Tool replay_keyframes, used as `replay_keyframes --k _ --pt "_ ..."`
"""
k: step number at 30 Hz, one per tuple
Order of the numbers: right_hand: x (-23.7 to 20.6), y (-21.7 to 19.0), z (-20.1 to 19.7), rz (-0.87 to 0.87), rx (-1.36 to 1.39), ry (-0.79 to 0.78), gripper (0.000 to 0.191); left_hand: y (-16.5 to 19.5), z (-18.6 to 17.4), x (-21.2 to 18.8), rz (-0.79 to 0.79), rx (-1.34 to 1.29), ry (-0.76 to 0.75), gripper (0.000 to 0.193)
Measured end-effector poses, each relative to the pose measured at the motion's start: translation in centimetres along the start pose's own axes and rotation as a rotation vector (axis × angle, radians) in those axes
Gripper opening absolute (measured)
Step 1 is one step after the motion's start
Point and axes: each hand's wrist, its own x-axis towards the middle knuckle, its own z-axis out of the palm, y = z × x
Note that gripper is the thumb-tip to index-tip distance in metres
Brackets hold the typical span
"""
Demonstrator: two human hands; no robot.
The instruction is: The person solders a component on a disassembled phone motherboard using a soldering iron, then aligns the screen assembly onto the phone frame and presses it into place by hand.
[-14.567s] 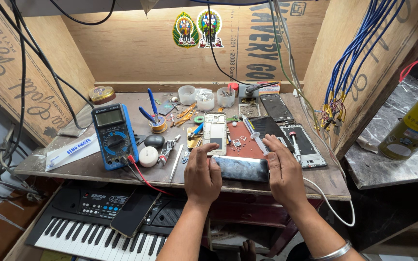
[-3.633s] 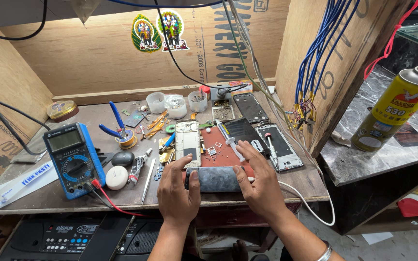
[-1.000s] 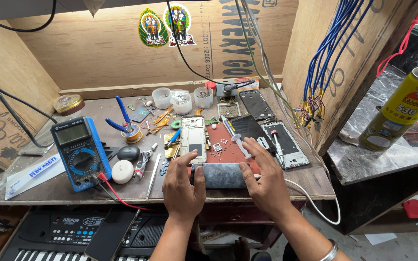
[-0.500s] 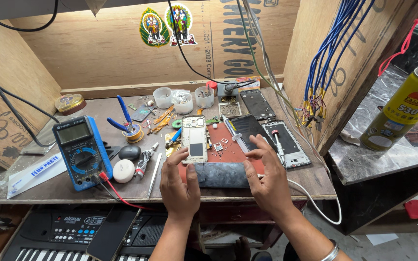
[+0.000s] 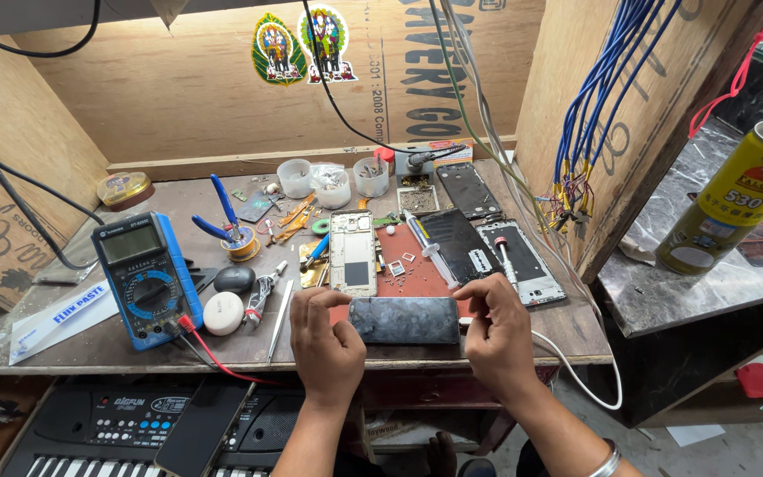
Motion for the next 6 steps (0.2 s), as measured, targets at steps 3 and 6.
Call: replay_keyframes --k 3,6 --pt "-0.3 0.4 -0.1 0.097 0.014 -0.027 0.043 -0.8 0.2 -0.6 -0.044 -0.013 -0.016 0.029" --pt "-0.4 0.6 -0.2 0.104 0.033 -0.018 0.043 -1.4 0.6 -1.4 -0.053 -0.029 -0.030 0.024"
